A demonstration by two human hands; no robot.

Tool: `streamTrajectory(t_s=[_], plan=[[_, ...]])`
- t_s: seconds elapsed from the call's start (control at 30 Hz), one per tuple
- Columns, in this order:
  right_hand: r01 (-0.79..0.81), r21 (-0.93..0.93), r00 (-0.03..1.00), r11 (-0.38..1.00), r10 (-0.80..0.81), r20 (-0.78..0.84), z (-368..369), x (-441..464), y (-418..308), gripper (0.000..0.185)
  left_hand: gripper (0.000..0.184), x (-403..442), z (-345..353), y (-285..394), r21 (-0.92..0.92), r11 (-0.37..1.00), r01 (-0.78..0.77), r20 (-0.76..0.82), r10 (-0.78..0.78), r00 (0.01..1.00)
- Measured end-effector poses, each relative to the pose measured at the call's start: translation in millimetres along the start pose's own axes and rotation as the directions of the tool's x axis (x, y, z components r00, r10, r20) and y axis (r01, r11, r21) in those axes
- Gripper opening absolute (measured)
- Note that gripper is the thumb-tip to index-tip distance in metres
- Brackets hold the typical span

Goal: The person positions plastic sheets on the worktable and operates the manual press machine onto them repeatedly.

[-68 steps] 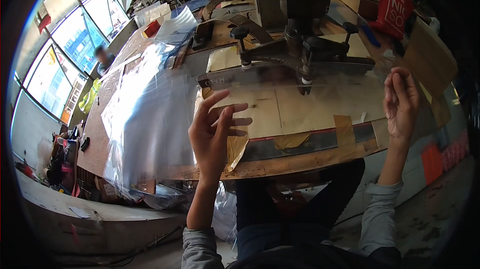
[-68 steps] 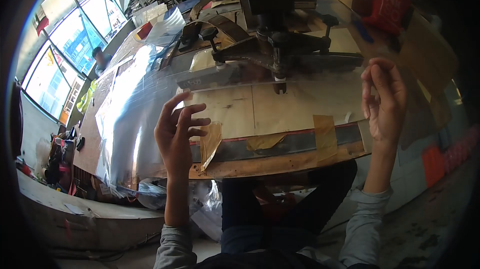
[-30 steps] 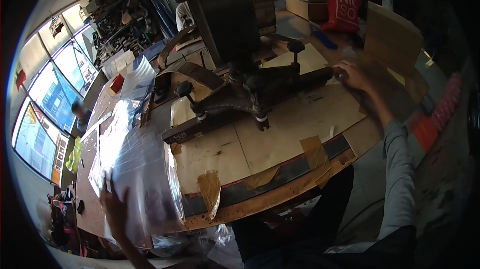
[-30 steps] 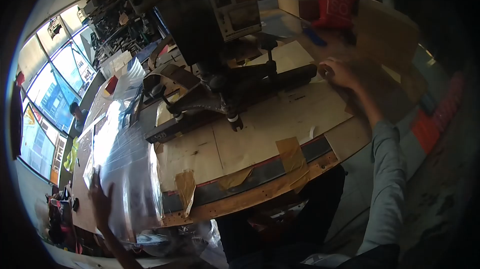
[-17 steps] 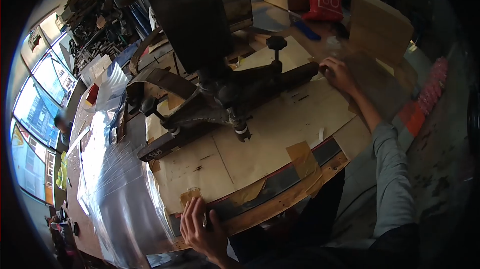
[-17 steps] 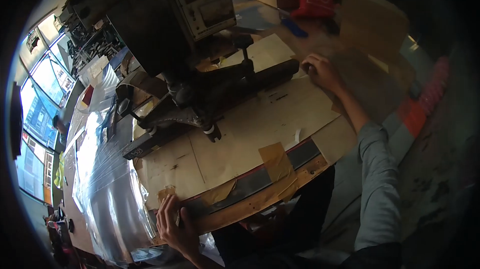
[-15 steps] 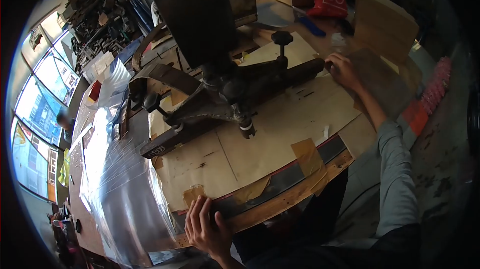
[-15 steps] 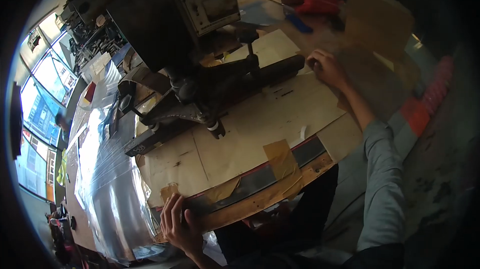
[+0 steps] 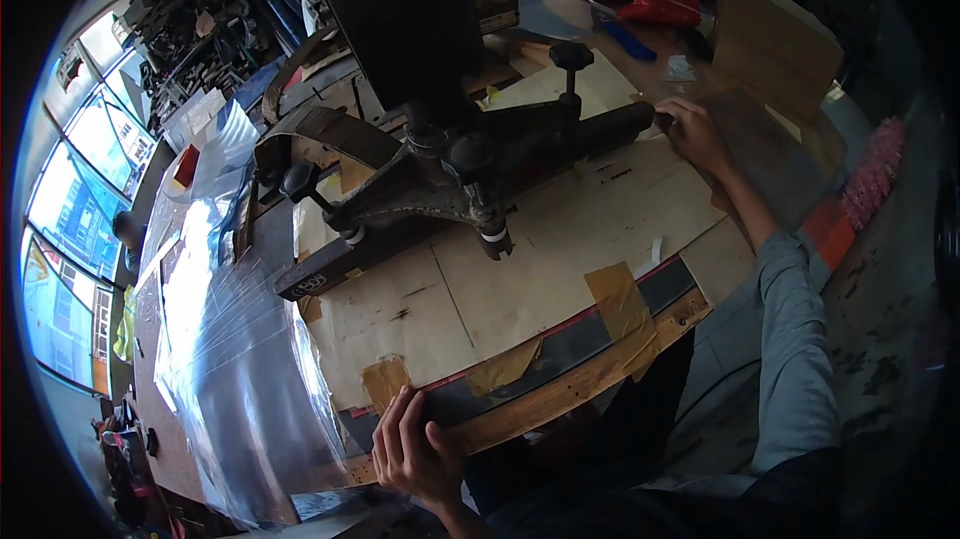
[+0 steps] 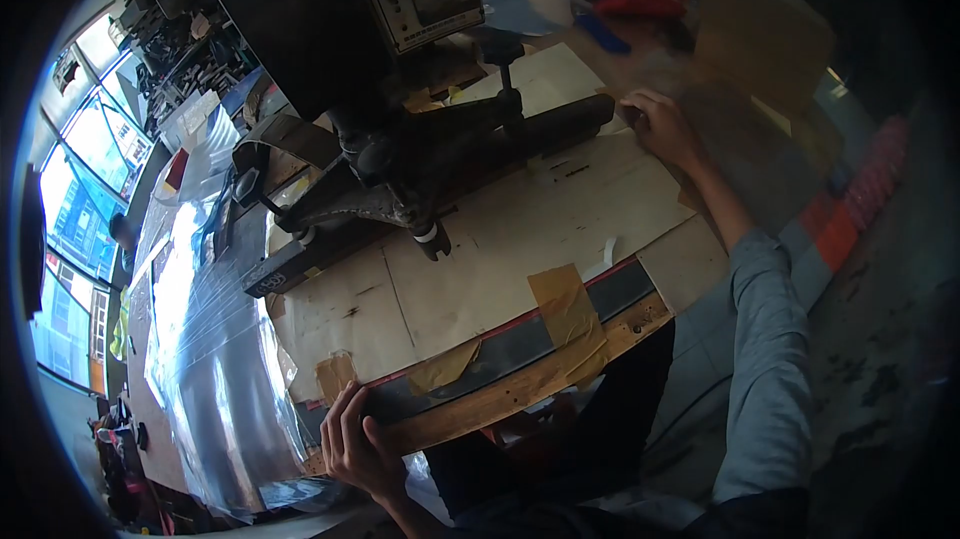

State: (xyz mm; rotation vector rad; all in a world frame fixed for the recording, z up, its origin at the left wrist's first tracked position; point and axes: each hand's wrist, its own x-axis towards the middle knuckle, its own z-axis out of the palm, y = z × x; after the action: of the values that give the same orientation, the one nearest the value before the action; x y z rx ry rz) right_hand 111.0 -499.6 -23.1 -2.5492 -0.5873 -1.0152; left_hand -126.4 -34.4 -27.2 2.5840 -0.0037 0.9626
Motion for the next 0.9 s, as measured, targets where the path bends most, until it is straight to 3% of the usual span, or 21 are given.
streamTrajectory(t_s=[0.13,0.23,0.53,0.63,0.73,0.9], plan=[[-0.170,0.007,0.973,0.985,0.166,0.161,-5.7,0.1,4.9,0.034,0.035,-1.4,0.0,-1.2,-0.007,1.000,-0.016,-0.008,0.016,1.000],[-0.129,0.014,0.992,0.992,0.129,0.006,-6.0,5.0,-10.6,0.030,0.035,-1.1,0.1,-0.9,0.000,1.000,-0.019,-0.010,0.019,1.000],[-0.095,-0.014,0.994,0.995,0.095,0.058,1.9,-2.6,13.8,0.028,0.036,-3.1,2.1,-1.0,-0.013,0.999,-0.039,-0.064,0.038,0.997],[-0.228,-0.051,0.965,0.972,0.233,0.121,-8.1,2.3,-2.7,0.024,0.037,-4.5,2.0,-2.3,-0.017,0.999,-0.044,-0.073,0.043,0.996],[-0.069,-0.026,0.997,0.997,0.068,-0.045,-0.8,2.1,-2.1,0.018,0.037,-5.3,2.4,-1.8,-0.022,0.999,-0.050,-0.075,0.048,0.996],[-0.132,-0.032,0.991,0.991,0.131,-0.022,5.5,0.3,7.6,0.012,0.038,-7.0,2.0,-2.3,-0.027,0.998,-0.051,-0.072,0.049,0.996]])
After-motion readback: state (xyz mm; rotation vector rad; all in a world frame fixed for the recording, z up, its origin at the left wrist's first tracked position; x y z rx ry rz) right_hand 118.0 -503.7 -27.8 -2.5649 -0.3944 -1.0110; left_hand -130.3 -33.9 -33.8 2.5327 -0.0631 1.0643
